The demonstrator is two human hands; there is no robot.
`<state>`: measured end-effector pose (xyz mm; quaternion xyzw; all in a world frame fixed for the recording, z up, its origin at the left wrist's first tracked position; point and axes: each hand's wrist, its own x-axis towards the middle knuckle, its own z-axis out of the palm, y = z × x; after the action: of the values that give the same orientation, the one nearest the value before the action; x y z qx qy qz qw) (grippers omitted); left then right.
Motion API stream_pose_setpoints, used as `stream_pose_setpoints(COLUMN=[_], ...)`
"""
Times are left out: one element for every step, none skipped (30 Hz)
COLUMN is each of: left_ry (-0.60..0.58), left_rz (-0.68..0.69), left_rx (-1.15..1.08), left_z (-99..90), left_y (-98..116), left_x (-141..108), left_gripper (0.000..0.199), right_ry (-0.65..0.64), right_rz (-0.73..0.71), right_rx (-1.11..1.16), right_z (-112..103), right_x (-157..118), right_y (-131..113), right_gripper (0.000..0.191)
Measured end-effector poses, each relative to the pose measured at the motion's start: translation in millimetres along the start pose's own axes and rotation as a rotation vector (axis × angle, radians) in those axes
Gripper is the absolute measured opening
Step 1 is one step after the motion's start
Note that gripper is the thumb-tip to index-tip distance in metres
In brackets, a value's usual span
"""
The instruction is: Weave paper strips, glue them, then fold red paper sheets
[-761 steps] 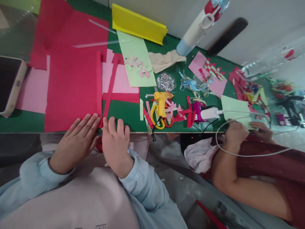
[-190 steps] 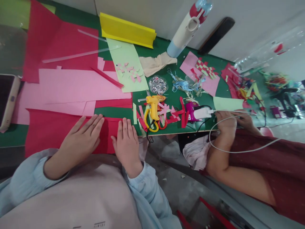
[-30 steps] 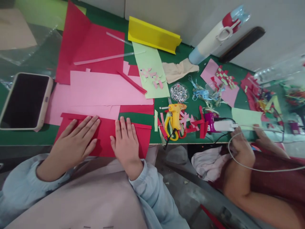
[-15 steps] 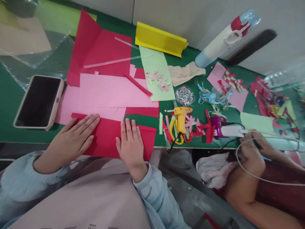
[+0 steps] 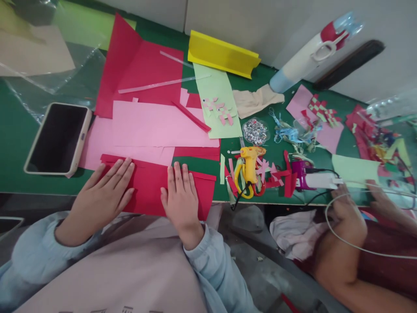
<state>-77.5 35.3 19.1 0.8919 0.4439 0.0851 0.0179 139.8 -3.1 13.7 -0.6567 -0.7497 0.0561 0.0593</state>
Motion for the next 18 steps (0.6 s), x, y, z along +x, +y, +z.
stream_pose_setpoints(left_ry=[0.0, 0.002, 0.008, 0.014, 0.023, 0.032, 0.041, 0.047, 0.053, 0.056, 0.057, 0.058, 0.06, 0.061, 0.064, 0.066, 0.069, 0.069], left_rz=[-0.01, -0.015, -0.017, -0.015, -0.007, 0.003, 0.016, 0.028, 0.038, 0.047, 0.056, 0.067, 0.081, 0.099, 0.118, 0.135, 0.147, 0.157], left_rx=[0.0, -0.002, -0.005, -0.007, -0.009, -0.011, -0.014, -0.018, -0.022, -0.026, -0.028, -0.028, -0.027, -0.028, -0.031, -0.036, -0.041, -0.046], left_z=[0.2, 0.4, 0.6, 1.0, 1.5, 2.1, 2.9, 3.7, 4.7, 5.6, 6.4, 7.1, 7.7, 8.0, 8.2, 8.3, 8.2, 8.1], left_y=[0, 1, 1, 1, 1, 2, 2, 3, 3, 4, 4, 4, 4, 4, 3, 3, 3, 2], left_x=[0, 1, 1, 2, 2, 1, 1, 0, 0, -1, -1, -2, -2, -3, -4, -5, -5, -6], left_gripper=[0.068, 0.068, 0.068, 0.068, 0.068, 0.068, 0.068, 0.067, 0.067, 0.067, 0.068, 0.069, 0.069, 0.069, 0.07, 0.07, 0.071, 0.071], right_ry=[-0.005, -0.012, -0.018, -0.023, -0.025, -0.027, -0.029, -0.031, -0.033, -0.037, -0.042, -0.048, -0.055, -0.063, -0.07, -0.077, -0.08, -0.082], right_rz=[0.002, 0.005, 0.007, 0.009, 0.01, 0.013, 0.014, 0.015, 0.014, 0.009, 0.001, -0.011, -0.025, -0.04, -0.055, -0.067, -0.075, -0.08], right_rx=[0.003, 0.008, 0.013, 0.016, 0.018, 0.019, 0.019, 0.018, 0.016, 0.014, 0.012, 0.009, 0.008, 0.008, 0.009, 0.011, 0.013, 0.014], right_z=[0, 0, 0, 0, -1, -1, -2, -3, -5, -6, -7, -8, -9, -9, -9, -10, -10, -10], right_x=[0, 0, 0, 0, 0, 0, 1, 1, 2, 2, 3, 4, 5, 6, 7, 8, 9, 10], right_y=[0, 0, 0, 0, 0, 0, 0, -1, -2, -3, -5, -7, -10, -13, -15, -18, -21, -23], right_gripper=[0.058, 0.058, 0.058, 0.058, 0.058, 0.058, 0.057, 0.056, 0.056, 0.055, 0.055, 0.055, 0.055, 0.055, 0.055, 0.055, 0.056, 0.056])
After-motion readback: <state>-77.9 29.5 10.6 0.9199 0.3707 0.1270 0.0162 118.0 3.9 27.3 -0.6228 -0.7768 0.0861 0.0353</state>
